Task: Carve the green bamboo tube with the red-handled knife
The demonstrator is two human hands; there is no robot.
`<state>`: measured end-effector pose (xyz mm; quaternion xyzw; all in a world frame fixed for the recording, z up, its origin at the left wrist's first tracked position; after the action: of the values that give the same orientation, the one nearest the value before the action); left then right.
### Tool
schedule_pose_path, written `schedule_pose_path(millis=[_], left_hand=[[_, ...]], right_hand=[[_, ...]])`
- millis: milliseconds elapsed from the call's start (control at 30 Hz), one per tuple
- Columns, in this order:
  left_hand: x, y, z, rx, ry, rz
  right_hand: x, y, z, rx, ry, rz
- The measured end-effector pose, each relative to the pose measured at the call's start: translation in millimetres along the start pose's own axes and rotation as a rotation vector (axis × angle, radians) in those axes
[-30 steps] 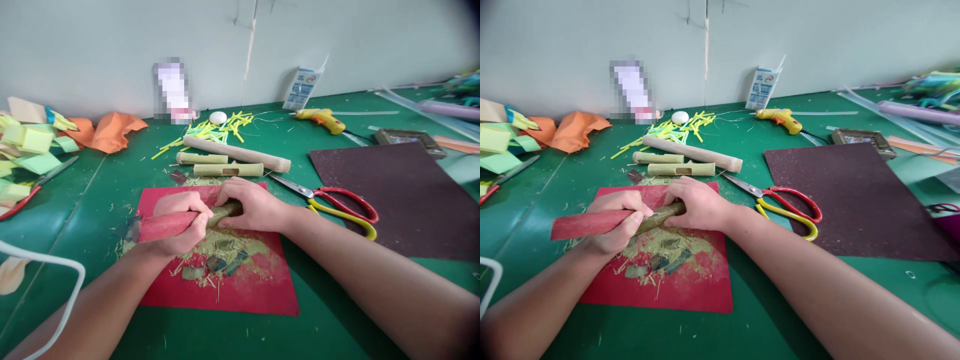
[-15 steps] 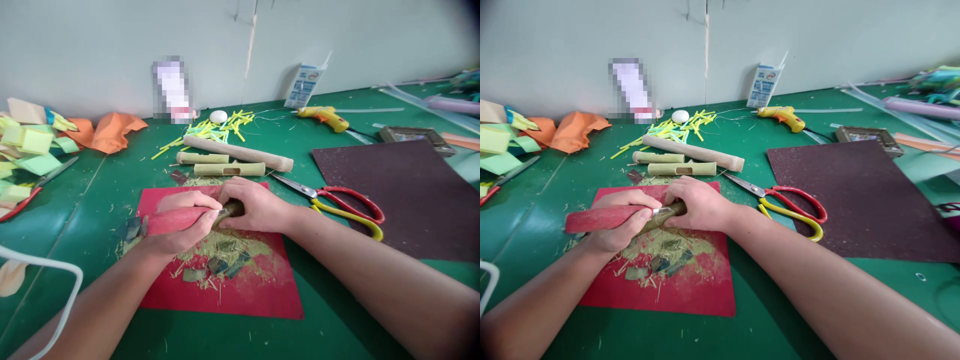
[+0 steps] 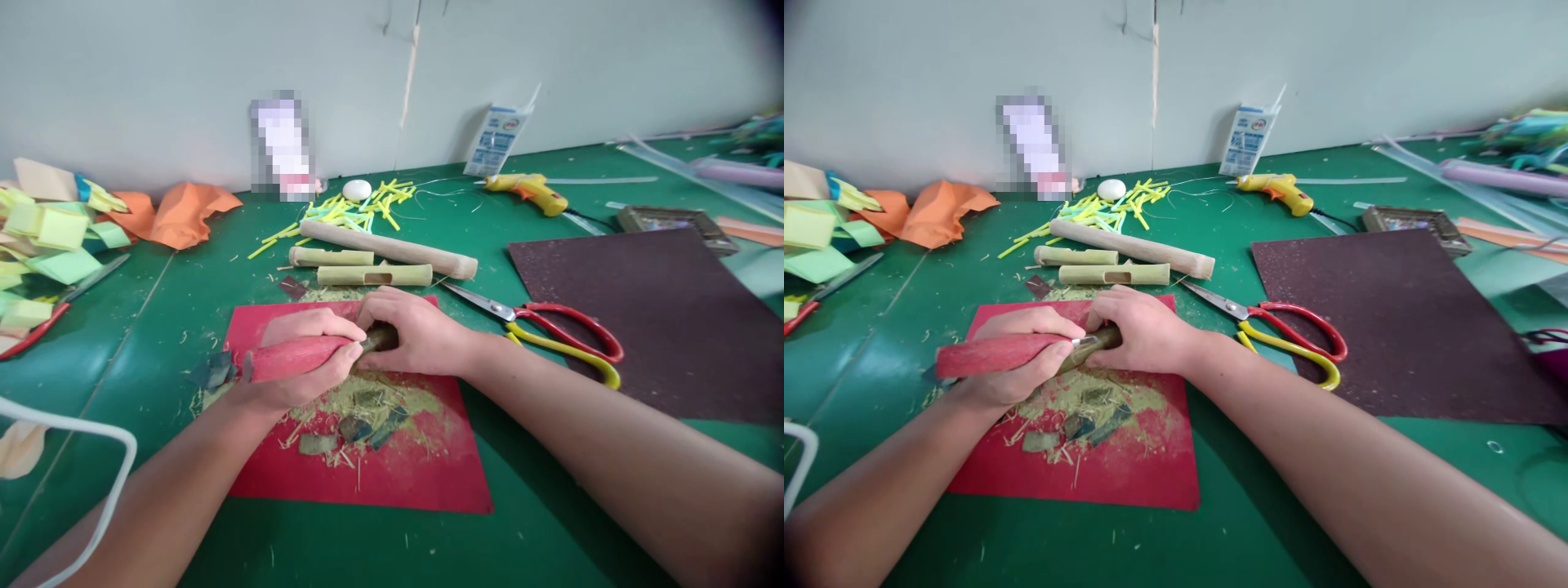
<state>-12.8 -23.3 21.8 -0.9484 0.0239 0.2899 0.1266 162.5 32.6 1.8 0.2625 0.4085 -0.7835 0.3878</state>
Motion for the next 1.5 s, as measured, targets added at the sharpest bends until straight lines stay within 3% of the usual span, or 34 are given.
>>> schedule_pose_path(millis=[367, 600, 933, 1267, 1400, 1500], left_hand=[[-0.8, 0, 0, 0.057, -0.019, 0.004], [-0.3, -2, 1, 0.025, -0.037, 0.036], [-4.9, 4, 0, 0.122, -0.056, -0.044], [-5.9, 6, 20, 0.046, 0.049, -0.081], [-5.8, 5, 15, 0.065, 0.108, -0.089], [-4.5, 4, 8, 0.016, 0.07, -0.01]], right_hand=[[0, 1, -1, -0.005, -0.007, -0.009], [0, 0, 0, -0.005, -0.013, -0.026], [-2, 1, 2, 0.037, -0.005, -0.002], [-1, -1, 0, 0.027, 0.003, 0.007], [-1, -1, 0, 0.012, -0.007, 0.004], [0, -1, 0, 0.002, -0.003, 0.002]])
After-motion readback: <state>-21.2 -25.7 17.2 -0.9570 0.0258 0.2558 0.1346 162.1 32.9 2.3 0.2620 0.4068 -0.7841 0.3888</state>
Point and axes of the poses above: each hand's wrist, its own y-axis away from the middle knuckle, its own x-axis out of the palm, z = x × y, the point moved 2 cm from there along -y, towards the middle knuckle, and after that the axes turned 15 degrees about -x, right-handed, at the moved point
